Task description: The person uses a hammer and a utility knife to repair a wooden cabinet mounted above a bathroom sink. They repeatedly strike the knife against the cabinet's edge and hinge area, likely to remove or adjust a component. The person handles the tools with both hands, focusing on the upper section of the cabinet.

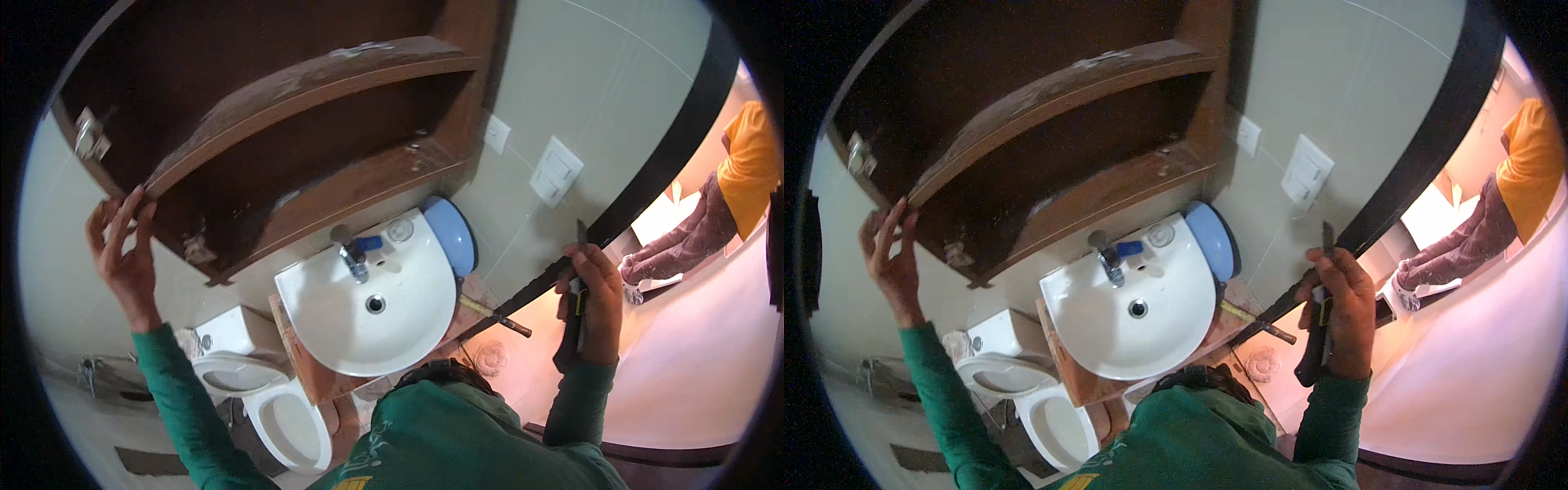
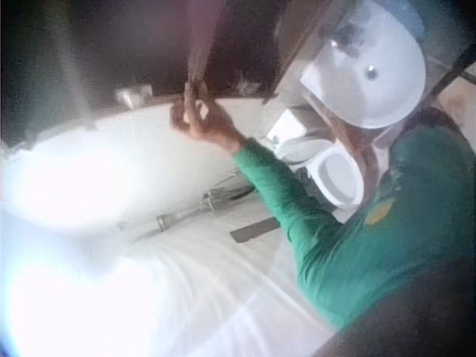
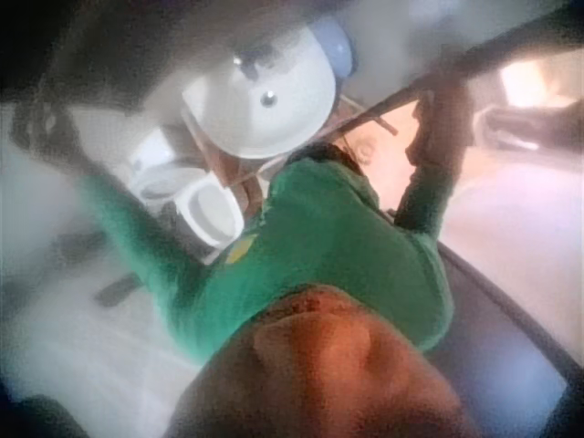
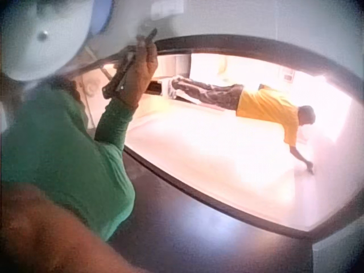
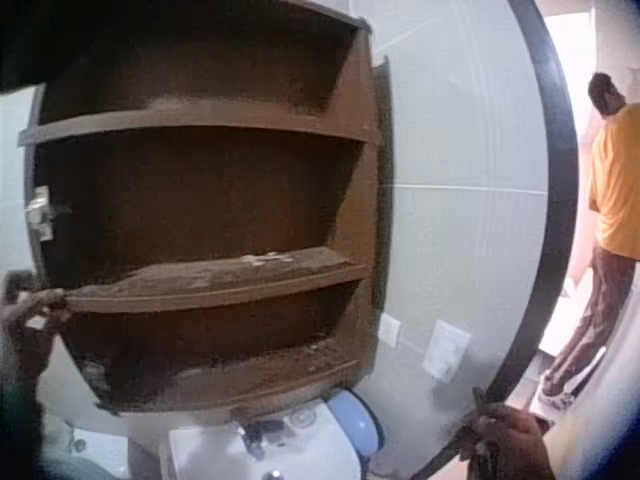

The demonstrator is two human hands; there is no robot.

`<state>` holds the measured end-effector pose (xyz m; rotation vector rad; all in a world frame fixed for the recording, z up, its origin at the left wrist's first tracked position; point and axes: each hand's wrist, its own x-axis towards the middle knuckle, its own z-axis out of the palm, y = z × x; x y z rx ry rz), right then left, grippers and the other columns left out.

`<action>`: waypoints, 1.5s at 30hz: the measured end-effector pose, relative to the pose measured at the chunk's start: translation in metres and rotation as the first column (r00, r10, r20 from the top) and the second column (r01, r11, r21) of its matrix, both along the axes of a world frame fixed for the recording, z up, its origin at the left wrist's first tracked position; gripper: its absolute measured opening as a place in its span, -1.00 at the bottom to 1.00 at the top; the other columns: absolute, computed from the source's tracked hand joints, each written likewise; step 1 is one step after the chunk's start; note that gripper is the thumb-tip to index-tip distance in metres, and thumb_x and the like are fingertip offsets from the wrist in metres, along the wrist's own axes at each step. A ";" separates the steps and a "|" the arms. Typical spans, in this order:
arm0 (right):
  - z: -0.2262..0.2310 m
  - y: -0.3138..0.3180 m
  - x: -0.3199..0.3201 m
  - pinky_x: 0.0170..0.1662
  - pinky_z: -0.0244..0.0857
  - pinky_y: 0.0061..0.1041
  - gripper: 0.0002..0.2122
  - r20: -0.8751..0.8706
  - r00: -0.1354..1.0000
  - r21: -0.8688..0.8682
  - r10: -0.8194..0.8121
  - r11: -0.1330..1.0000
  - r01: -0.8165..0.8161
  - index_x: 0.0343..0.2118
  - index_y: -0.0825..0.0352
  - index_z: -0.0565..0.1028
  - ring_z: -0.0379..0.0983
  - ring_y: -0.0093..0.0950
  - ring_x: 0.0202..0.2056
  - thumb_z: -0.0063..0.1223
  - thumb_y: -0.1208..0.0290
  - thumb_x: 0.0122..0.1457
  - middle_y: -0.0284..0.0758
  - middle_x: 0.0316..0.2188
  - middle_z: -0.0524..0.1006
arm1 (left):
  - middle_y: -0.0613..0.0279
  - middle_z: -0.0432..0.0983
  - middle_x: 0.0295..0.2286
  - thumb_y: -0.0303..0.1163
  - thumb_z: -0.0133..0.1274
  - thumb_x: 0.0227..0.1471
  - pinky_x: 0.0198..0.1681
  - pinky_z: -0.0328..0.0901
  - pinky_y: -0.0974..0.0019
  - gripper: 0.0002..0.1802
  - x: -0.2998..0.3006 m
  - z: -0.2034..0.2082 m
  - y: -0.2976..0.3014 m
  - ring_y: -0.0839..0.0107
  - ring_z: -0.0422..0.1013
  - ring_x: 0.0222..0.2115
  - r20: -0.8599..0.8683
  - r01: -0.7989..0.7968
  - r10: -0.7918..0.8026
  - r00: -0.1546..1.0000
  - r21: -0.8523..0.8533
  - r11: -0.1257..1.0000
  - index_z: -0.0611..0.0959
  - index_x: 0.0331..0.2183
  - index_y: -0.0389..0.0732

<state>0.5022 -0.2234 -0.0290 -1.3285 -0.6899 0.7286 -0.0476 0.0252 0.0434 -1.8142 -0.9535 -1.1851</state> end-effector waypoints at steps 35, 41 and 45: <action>-0.023 0.014 0.114 -0.44 0.38 -0.58 -0.67 0.042 0.746 -0.134 0.665 0.743 -0.655 0.18 0.45 0.52 0.48 -0.65 -0.56 -0.03 0.38 0.49 -0.33 -0.47 0.63 | 0.23 0.70 0.00 -0.32 0.41 0.11 0.25 0.26 -0.06 -0.73 0.429 0.013 0.046 0.22 0.58 -0.03 0.083 0.368 -0.360 0.929 -0.114 0.923 0.82 -0.12 -0.05; -0.029 0.019 0.104 -0.36 0.43 -0.55 -0.70 0.085 0.638 -0.177 0.765 0.642 -0.746 0.17 0.42 0.52 0.50 -0.61 -0.51 -0.02 0.44 0.47 -0.33 -0.43 0.63 | 0.04 0.77 -0.35 -0.17 0.42 0.12 -0.12 0.37 0.06 -0.70 0.431 0.039 0.041 0.19 0.59 -0.41 -0.030 0.182 -0.191 0.981 -0.195 0.964 0.85 -0.26 -0.21; -0.045 0.027 0.090 -0.30 0.45 -0.49 -0.79 0.176 0.575 -0.143 0.799 0.599 -0.788 0.01 0.39 0.53 0.56 -0.55 -0.42 -0.04 0.40 0.48 -0.33 -0.41 0.62 | 0.00 0.76 -0.33 -0.28 0.41 0.11 -0.22 0.43 0.08 -0.78 0.434 0.041 0.049 0.17 0.59 -0.45 0.098 0.301 -0.285 0.954 -0.309 0.902 0.85 -0.29 -0.24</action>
